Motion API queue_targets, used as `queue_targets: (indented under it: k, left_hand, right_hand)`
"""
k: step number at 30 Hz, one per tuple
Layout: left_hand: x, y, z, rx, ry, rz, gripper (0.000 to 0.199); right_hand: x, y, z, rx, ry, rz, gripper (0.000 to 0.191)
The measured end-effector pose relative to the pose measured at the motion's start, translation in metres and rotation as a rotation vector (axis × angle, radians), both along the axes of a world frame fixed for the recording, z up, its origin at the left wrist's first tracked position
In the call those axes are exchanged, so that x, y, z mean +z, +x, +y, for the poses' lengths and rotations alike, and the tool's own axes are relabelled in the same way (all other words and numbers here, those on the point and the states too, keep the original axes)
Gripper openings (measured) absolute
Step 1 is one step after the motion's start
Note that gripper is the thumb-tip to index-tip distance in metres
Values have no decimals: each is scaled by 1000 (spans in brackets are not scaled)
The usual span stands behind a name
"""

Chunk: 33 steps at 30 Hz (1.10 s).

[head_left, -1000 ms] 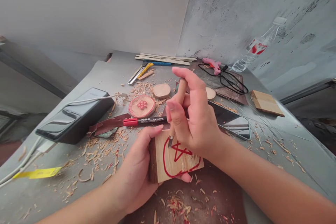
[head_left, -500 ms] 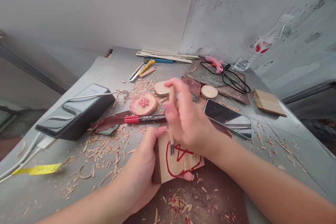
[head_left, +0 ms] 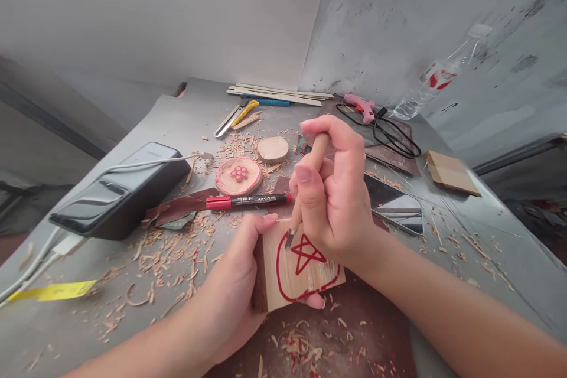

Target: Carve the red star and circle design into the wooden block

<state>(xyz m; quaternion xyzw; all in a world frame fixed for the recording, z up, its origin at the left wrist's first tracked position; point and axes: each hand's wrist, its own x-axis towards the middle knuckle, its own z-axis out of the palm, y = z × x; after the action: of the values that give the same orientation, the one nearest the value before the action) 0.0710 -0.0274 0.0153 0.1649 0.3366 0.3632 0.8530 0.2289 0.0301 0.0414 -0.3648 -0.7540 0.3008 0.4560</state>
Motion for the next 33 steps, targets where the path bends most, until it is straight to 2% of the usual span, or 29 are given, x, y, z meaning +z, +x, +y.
queue_targets:
  k: [5, 10, 15, 21, 29, 33]
  left_hand:
    - [-4, 3, 1, -17, -34, 23, 42]
    - [-6, 8, 1, -25, -97, 140, 59]
    - [-2, 11, 1, -22, -143, 240, 67]
    - [5, 13, 2, -63, -146, 222, 72]
    - [6, 15, 0, -67, -132, 175, 64]
    - [5, 15, 0, -53, -132, 201, 59]
  right_hand:
    - [-6, -2, 0, 24, -68, -34, 29]
    - [-15, -6, 5, -5, -11, -20, 30]
    - [-14, -5, 8, 43, -43, -73, 26]
    - [-14, -2, 9, 92, -29, -88, 26]
    - [-16, -3, 10, 134, -14, 1, 27]
    - [-16, -3, 12, 175, -65, -12, 29]
